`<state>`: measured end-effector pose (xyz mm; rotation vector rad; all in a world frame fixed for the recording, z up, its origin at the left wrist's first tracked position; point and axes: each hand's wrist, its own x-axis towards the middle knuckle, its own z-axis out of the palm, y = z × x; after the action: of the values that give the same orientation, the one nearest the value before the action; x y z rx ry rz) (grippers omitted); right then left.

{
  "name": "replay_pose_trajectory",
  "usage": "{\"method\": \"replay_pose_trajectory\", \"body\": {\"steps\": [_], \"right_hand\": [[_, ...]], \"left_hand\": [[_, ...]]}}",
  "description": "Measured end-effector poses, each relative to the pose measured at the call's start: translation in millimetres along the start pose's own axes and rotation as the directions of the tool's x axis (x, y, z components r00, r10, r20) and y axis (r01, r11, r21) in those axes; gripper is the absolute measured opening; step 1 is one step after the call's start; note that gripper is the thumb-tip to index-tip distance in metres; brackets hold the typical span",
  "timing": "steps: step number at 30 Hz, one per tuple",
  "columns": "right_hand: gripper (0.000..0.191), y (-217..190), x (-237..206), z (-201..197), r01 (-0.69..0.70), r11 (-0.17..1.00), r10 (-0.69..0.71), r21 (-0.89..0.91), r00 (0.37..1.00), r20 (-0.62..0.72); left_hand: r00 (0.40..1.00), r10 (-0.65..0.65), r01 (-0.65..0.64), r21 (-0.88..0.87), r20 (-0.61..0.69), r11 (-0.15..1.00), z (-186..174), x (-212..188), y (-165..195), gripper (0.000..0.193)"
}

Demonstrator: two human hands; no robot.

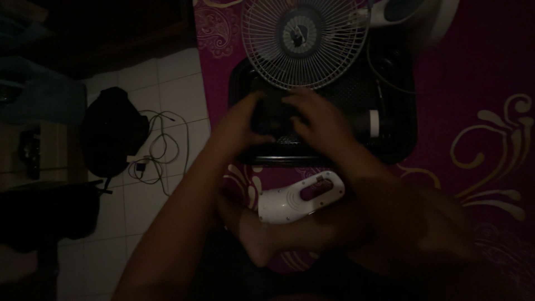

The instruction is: The person sits on the floor and services a white handheld vacuum cleaner, handling its dark cylindrical dust canister and filter parts, fitting the canister onto the vacuum body, and pressing the parts together until the unit is assembled on the tray.

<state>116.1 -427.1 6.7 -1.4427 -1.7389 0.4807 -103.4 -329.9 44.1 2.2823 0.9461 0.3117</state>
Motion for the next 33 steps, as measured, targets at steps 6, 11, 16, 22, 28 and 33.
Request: {"method": "replay_pose_trajectory", "body": {"steps": [6,11,16,22,28,33], "right_hand": [[0.049,-1,5,3,0.171,0.985,-0.172,-0.018,0.982,-0.083],[0.049,-8,1,14,-0.009,0.993,0.016,0.115,0.998,-0.056],[0.042,-22,-7,15,0.014,0.996,0.006,0.092,0.979,-0.206],[0.043,-31,-8,13,-0.076,0.994,0.090,0.078,0.978,-0.188],[0.040,-31,-9,13,0.007,0.991,0.012,0.133,0.991,-0.135],[0.043,-32,-11,9,-0.056,0.989,0.061,0.135,0.998,-0.032]], "left_hand": [[0.991,-0.082,0.076,-0.056,-0.109,0.996,-8,-12,4,0.100],[0.990,-0.066,0.061,-0.038,-0.122,0.997,-11,-18,6,0.095],[0.981,0.111,-0.085,0.162,-0.162,0.983,0,-24,4,0.096],[0.953,0.127,-0.057,0.250,-0.274,0.967,27,-29,2,0.094],[0.897,-0.008,0.044,0.070,-0.442,0.997,52,-27,5,0.091],[0.786,-0.544,0.447,-0.340,-0.292,0.828,62,-17,-10,0.089]]}}
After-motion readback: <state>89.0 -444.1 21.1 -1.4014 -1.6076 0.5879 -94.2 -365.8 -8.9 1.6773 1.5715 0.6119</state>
